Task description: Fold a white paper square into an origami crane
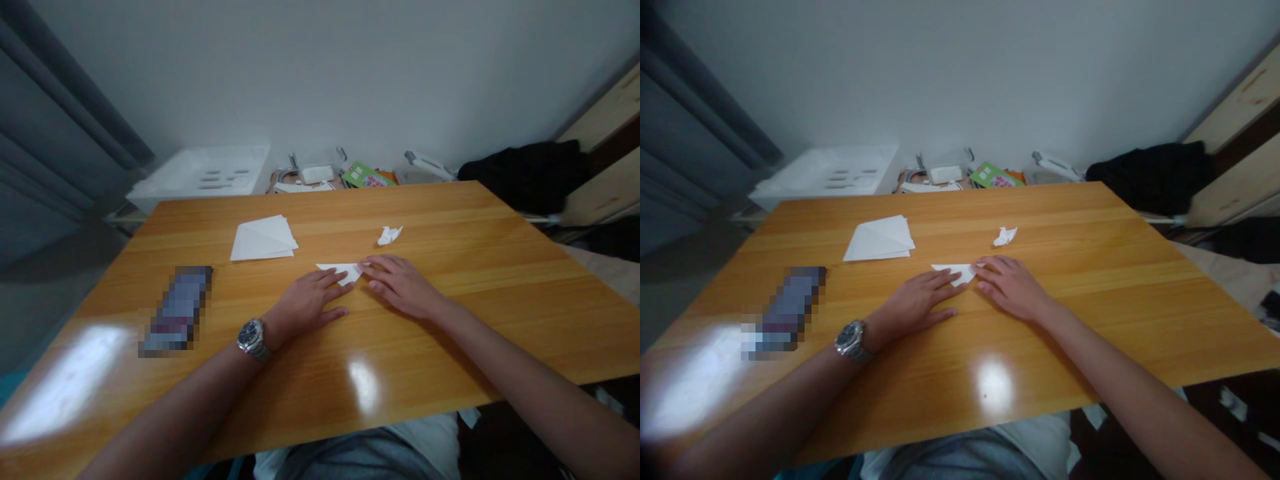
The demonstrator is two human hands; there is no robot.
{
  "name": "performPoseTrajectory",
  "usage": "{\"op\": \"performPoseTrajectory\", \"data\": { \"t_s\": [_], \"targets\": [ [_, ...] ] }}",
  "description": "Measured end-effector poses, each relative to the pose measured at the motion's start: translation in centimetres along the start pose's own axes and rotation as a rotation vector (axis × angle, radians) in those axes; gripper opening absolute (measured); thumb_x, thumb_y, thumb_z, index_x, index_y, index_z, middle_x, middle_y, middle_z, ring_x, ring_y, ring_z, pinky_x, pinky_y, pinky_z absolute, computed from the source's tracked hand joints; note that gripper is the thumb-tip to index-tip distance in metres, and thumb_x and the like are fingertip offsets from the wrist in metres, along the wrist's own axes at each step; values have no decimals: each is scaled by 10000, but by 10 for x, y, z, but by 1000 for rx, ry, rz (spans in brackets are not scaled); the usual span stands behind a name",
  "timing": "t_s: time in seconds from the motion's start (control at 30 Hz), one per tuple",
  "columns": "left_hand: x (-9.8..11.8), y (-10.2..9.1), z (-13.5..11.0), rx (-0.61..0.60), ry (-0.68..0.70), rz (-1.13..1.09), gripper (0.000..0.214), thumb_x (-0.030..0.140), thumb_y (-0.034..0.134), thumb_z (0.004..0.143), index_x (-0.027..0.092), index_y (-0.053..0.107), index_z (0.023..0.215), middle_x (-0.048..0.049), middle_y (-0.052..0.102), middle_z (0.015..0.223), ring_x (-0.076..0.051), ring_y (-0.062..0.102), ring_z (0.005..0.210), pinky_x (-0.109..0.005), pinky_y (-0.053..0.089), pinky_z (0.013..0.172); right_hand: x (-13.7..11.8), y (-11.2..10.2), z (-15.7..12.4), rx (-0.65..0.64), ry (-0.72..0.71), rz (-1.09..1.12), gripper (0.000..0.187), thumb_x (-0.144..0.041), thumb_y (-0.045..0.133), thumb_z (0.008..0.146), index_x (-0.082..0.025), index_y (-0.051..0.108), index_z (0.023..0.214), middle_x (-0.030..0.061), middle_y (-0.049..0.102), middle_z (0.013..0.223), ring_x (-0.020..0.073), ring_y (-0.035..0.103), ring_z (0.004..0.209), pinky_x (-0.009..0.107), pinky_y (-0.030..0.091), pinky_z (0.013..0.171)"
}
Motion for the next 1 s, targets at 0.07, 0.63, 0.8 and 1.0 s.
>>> {"op": "performPoseTrajectory", "data": {
  "t_s": [0.07,0.63,0.8,1.0],
  "targets": [
    [-1,0,0,-2,0,-6,562,566,469,1023,309,479,1522,-53,452,1597,-280,423,1474,-467,361,1223,-6,3,2,-43,-46,7,488,-441,364,1083,-223,565,1470,113,535,1529,297,482,1409,526,392,1165],
    [-13,-9,0,7,62,-171,404,479,516,1025,288,673,1345,-63,486,1568,-276,444,1463,-481,372,1210,-2,12,-2,-120,6,89,523,-476,368,1080,-258,459,1547,78,412,1617,252,382,1503,521,297,1250],
    [-16,-9,-2,7,77,-211,387,457,510,1033,284,664,1343,-73,475,1574,-263,458,1456,-484,348,1225,-1,14,-3,-124,7,88,536,-486,369,1078,-252,443,1555,80,400,1624,255,362,1514,536,282,1253],
    [-15,-11,-3,-15,38,-235,365,418,444,1061,250,636,1321,-74,494,1564,-263,425,1478,-492,334,1236,-3,15,-5,-111,13,93,533,-483,362,1081,-256,440,1557,81,400,1623,250,355,1517,533,271,1258]
  ]
}}
Point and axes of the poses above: each hand's wrist, its own z-axis towards the middle knuckle, its own y-axis out of the palm, x = y × z, the point moved 1 cm from there along z, towards the middle knuckle
